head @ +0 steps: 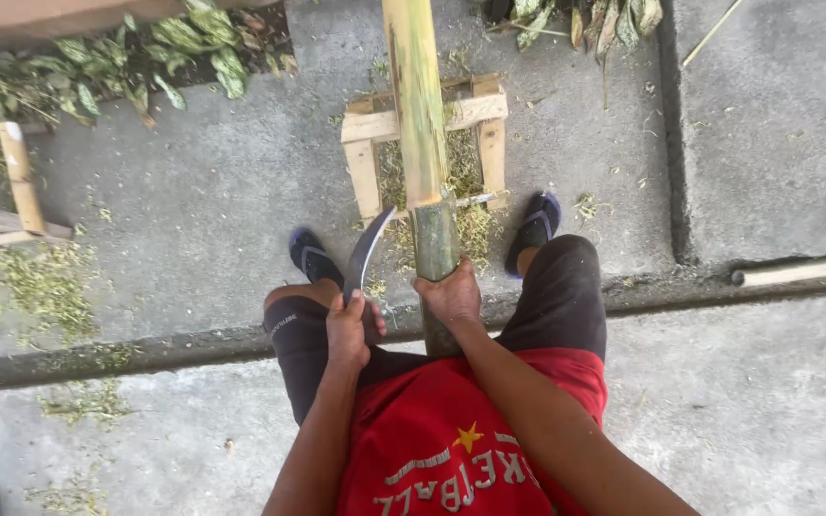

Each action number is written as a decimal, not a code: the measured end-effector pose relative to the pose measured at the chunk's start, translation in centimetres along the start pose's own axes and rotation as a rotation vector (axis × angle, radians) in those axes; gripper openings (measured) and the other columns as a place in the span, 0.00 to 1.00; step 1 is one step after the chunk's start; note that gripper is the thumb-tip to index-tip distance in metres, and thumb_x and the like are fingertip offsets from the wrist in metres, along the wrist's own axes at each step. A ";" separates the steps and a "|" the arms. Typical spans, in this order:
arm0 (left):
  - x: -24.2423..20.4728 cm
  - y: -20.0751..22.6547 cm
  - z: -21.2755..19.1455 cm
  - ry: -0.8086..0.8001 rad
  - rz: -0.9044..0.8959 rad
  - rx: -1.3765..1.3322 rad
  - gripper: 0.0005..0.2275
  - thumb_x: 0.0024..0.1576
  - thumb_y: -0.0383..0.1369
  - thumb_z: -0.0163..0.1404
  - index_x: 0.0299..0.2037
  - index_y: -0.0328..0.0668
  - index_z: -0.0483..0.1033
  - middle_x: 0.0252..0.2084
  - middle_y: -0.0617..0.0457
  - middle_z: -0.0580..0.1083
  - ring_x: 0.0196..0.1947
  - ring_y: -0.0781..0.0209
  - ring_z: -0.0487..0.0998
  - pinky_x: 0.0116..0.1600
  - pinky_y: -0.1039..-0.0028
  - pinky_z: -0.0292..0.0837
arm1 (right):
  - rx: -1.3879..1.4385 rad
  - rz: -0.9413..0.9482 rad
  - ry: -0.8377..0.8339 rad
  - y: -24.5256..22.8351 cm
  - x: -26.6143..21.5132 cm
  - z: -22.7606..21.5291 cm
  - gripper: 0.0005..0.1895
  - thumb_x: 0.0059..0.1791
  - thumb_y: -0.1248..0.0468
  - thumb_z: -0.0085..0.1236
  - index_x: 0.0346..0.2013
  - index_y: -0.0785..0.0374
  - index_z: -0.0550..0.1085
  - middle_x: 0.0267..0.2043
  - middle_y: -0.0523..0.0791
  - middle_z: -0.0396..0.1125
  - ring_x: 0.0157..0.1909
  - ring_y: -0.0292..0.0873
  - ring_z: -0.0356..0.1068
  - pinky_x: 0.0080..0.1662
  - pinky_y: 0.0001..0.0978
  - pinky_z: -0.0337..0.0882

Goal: Scraping the outer green layer off a bamboo stalk using a curved knife.

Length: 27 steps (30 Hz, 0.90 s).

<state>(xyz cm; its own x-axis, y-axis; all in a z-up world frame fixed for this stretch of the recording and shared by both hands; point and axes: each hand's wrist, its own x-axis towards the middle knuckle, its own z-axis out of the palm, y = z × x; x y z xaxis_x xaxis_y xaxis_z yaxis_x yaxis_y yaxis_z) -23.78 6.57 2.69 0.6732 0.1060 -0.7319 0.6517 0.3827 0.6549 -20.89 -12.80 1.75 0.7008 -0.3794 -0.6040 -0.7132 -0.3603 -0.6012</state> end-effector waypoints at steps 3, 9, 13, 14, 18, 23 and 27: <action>1.1 1.7 2.6 -0.044 0.057 0.084 0.07 0.65 0.36 0.45 0.39 0.42 0.65 0.25 0.53 0.73 0.17 0.63 0.73 0.21 0.71 0.73 | 0.022 0.002 -0.001 -0.7 -0.5 -0.7 0.61 0.33 0.49 0.74 0.69 0.72 0.52 0.56 0.58 0.70 0.57 0.55 0.72 0.59 0.40 0.70; 7.9 6.9 9.6 -0.150 0.213 0.431 0.09 0.65 0.35 0.48 0.38 0.37 0.71 0.22 0.55 0.70 0.12 0.69 0.65 0.14 0.74 0.59 | 0.053 0.061 -0.040 -2.6 -1.1 -1.4 0.59 0.33 0.52 0.73 0.70 0.70 0.51 0.57 0.57 0.68 0.58 0.53 0.71 0.59 0.40 0.70; 11.7 9.0 11.7 -0.203 0.103 0.716 0.08 0.63 0.36 0.50 0.40 0.41 0.73 0.21 0.56 0.71 0.12 0.71 0.67 0.15 0.76 0.62 | 0.050 0.051 -0.054 -1.7 -0.8 -0.8 0.57 0.34 0.53 0.73 0.69 0.70 0.52 0.56 0.56 0.69 0.57 0.53 0.72 0.61 0.39 0.70; 13.0 9.1 11.5 -0.282 0.237 0.829 0.10 0.65 0.38 0.49 0.40 0.40 0.74 0.23 0.58 0.73 0.15 0.73 0.68 0.17 0.79 0.65 | 0.079 0.042 -0.049 -1.6 -0.6 -0.5 0.57 0.34 0.53 0.73 0.68 0.70 0.52 0.56 0.55 0.69 0.57 0.52 0.72 0.60 0.39 0.70; 12.2 10.0 12.4 -0.121 0.179 0.934 0.12 0.68 0.42 0.42 0.44 0.44 0.71 0.24 0.55 0.71 0.15 0.69 0.64 0.17 0.72 0.63 | 0.016 0.100 -0.076 -2.4 -0.6 -0.9 0.59 0.34 0.52 0.72 0.70 0.69 0.50 0.56 0.55 0.69 0.57 0.54 0.72 0.60 0.39 0.70; 11.9 9.0 11.5 -0.252 0.344 1.076 0.14 0.67 0.42 0.43 0.44 0.39 0.73 0.23 0.54 0.72 0.16 0.70 0.70 0.20 0.74 0.68 | -0.036 0.085 -0.061 -1.9 -0.5 -0.7 0.60 0.35 0.51 0.73 0.70 0.72 0.49 0.58 0.59 0.66 0.59 0.57 0.70 0.61 0.42 0.68; 13.9 4.2 9.6 -0.250 0.836 1.102 0.15 0.69 0.43 0.47 0.45 0.37 0.75 0.26 0.55 0.73 0.25 0.71 0.71 0.27 0.77 0.64 | -0.008 0.095 -0.034 -2.1 -0.8 -0.7 0.60 0.33 0.52 0.71 0.70 0.74 0.49 0.59 0.60 0.67 0.59 0.57 0.71 0.61 0.42 0.71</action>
<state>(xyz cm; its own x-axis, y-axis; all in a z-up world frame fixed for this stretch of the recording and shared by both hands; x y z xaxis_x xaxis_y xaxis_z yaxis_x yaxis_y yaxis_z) -8.33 0.84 -2.98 0.9604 -0.2665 -0.0816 -0.1097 -0.6305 0.7684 -20.00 -12.31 3.82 0.6297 -0.3832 -0.6758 -0.7767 -0.3306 -0.5362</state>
